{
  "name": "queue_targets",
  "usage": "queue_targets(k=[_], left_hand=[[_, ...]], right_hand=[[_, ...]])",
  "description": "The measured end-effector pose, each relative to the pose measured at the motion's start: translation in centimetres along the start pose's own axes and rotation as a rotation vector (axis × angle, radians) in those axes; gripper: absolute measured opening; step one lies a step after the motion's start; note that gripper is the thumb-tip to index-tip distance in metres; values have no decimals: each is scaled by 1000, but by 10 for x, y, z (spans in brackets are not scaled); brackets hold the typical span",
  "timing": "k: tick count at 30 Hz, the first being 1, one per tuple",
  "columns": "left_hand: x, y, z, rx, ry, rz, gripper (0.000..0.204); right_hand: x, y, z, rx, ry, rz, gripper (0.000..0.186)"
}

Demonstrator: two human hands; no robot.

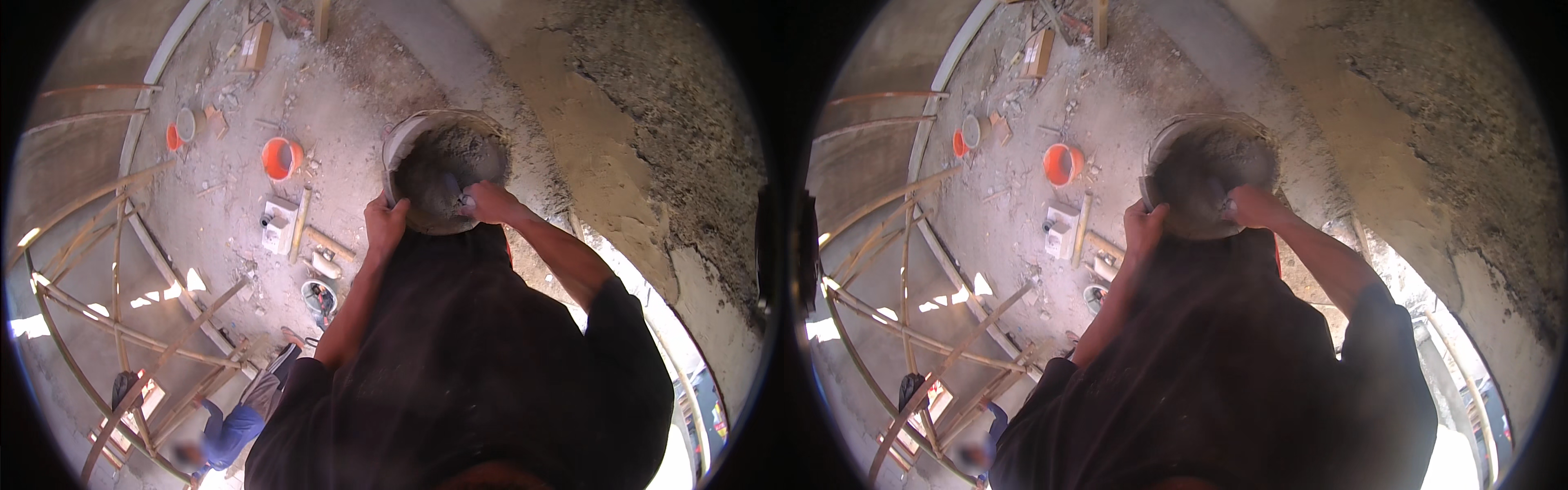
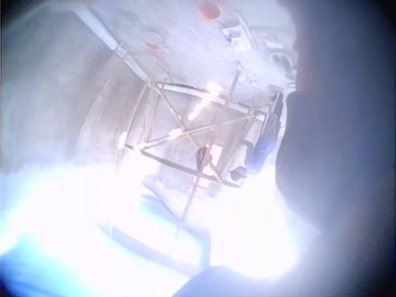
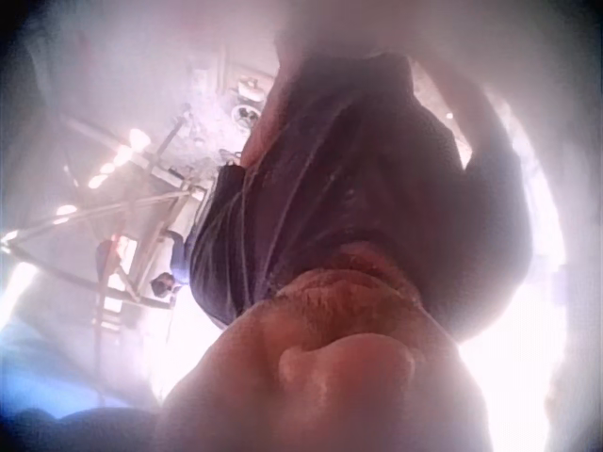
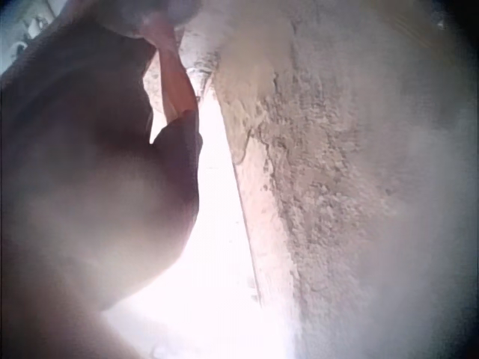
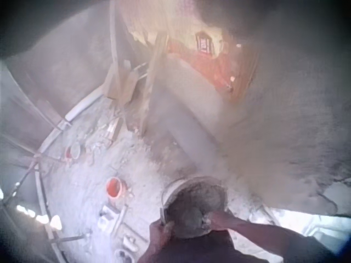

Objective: The person applies wet plaster to a concrete wall using a trowel, taking mortar from a bucket and spreading it across the wall surface.

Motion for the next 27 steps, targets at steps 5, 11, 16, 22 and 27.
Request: queue_targets(k=[5, 11, 16, 22, 27], left_hand=[[20, -3, 11, 32, 18, 80, 21], [43, -48, 9, 30, -29, 107, 24], [54, -83, 31, 62, -78, 3, 28], [71, -99, 50, -14, -13, 143, 25], [72, -104, 51, -23, 361, 340, 19]], right_hand=[[16, 33, 11, 0, -73, 18, 27], [25, 15, 25, -183, 88, -196, 25], [72, 44, 56, -187, 126, -215, 25], [71, 74, 178, 111, -617, -267, 20], [-29, 73, 319, -452, -606, -552, 22]])
Point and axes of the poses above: each hand's wrist, its own y-axis away from the middle knuckle, its own z-axis out of the back of the hand, x = y × z, the point moved 3 cm from there along -y, towards the middle knuckle, and after that the axes turned 3 degrees about -y, right-handed, at the moved point
